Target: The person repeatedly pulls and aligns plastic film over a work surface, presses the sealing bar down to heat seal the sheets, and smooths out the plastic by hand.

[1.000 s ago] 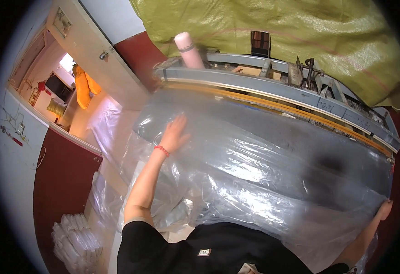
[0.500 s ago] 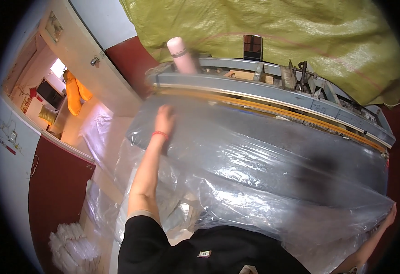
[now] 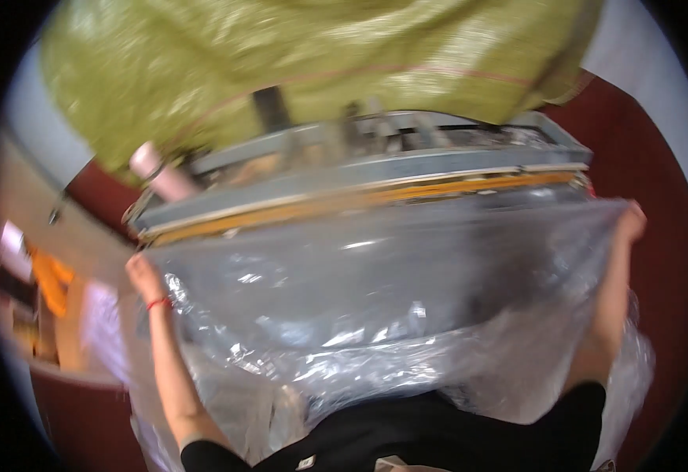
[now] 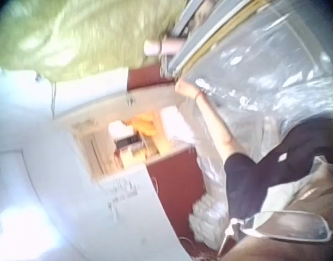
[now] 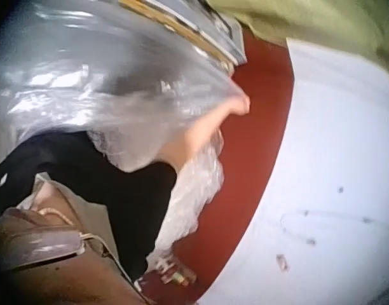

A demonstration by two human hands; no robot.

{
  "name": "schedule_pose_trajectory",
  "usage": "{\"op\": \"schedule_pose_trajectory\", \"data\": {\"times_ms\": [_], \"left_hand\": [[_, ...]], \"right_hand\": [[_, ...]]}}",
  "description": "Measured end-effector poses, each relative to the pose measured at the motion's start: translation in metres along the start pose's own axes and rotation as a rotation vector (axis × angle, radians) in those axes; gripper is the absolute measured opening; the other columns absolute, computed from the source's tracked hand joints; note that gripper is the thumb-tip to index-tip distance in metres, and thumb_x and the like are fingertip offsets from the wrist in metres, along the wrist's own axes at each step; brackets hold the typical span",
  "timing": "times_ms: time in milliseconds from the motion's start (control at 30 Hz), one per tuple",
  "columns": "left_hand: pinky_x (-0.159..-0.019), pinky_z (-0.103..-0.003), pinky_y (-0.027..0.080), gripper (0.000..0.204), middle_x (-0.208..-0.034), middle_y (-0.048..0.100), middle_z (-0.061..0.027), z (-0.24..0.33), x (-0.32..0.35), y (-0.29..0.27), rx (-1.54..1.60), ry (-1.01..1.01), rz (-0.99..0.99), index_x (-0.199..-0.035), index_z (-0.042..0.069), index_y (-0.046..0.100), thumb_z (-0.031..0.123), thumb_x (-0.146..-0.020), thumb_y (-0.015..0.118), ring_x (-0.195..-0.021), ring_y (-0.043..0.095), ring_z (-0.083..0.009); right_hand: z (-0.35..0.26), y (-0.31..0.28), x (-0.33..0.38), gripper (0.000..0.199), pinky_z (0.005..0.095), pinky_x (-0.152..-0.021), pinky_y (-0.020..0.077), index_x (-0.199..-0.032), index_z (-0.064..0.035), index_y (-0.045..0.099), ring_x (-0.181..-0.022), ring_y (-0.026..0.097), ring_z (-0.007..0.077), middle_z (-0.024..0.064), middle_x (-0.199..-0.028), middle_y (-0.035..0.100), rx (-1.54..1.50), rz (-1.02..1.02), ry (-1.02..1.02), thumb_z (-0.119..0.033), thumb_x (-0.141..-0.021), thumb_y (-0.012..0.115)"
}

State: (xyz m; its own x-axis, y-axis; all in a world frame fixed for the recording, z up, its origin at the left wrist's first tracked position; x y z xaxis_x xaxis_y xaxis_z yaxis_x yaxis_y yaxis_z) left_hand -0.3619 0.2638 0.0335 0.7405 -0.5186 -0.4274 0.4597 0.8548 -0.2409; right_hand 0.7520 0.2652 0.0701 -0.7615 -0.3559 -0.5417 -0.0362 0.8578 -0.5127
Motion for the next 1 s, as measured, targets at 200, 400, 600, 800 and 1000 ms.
{"op": "schedule_pose_trajectory", "data": {"times_ms": [200,400,600,800,1000], "left_hand": [[-0.058,-0.022,0.035,0.017,-0.070,0.044,0.0017,-0.114,-0.053,0.004,-0.145,0.127,-0.056,-0.078,0.003,0.049,0.018,-0.085,0.047,-0.063,0.038,-0.0080],[-0.053,-0.018,0.030,0.014,-0.066,0.041,0.0050,-0.145,-0.093,0.030,0.046,0.007,-0.083,-0.076,0.006,0.050,0.017,-0.084,0.049,-0.059,0.036,-0.0045],[-0.049,-0.019,0.028,0.015,-0.061,0.040,0.0057,-0.144,-0.106,0.028,0.103,0.082,-0.121,-0.071,0.009,0.048,0.017,-0.084,0.050,-0.055,0.035,-0.0046],[-0.047,-0.021,0.037,0.014,-0.063,0.048,0.0018,-0.147,-0.089,0.037,0.145,-0.164,-0.108,-0.073,0.009,0.048,0.019,-0.083,0.050,-0.054,0.044,-0.0071],[-0.046,-0.023,0.035,0.035,-0.057,0.048,-0.0004,-0.148,-0.095,-0.001,0.248,-0.182,-0.015,-0.062,0.005,0.052,0.031,-0.083,0.044,-0.046,0.040,-0.0109]], "right_hand": [[-0.002,0.110,0.042,0.021,0.0344,-0.073,0.0422,-0.083,-0.0021,0.051,-0.077,0.055,0.0256,0.0144,-0.081,0.057,-0.190,0.070,-0.140,-0.023,-0.083,0.050],[-0.018,0.157,0.035,0.019,0.0307,-0.071,0.0420,-0.080,-0.0011,0.050,-0.073,0.054,0.0196,0.0115,-0.076,0.057,-0.366,-0.077,-0.068,-0.019,-0.081,0.056],[-0.021,0.172,0.036,0.021,0.0286,-0.068,0.0423,-0.077,-0.0011,0.049,-0.067,0.055,0.0176,0.0095,-0.072,0.057,-0.309,-0.065,-0.131,-0.019,-0.078,0.059],[-0.005,0.159,0.027,0.013,0.0272,-0.048,0.0425,-0.086,-0.0023,0.047,-0.055,0.053,0.0146,0.0074,-0.069,0.056,-0.485,-0.051,0.112,-0.012,-0.080,0.053],[-0.036,0.161,0.053,0.018,0.0249,-0.043,0.0429,-0.094,-0.0023,0.046,-0.053,0.051,0.0107,0.0081,-0.074,0.056,-0.517,-0.115,0.117,-0.015,-0.083,0.051]]}}
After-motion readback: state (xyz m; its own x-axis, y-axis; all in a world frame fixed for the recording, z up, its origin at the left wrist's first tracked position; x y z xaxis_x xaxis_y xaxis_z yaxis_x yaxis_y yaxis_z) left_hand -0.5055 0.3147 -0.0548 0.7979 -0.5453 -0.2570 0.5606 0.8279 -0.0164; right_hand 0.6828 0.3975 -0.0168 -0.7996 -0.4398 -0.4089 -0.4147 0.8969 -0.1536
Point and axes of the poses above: each hand's wrist, its own x-axis away from the middle knuckle, its own y-axis out of the palm, z = x × y, the point moved 7 cm from there along -x, towards the middle knuckle
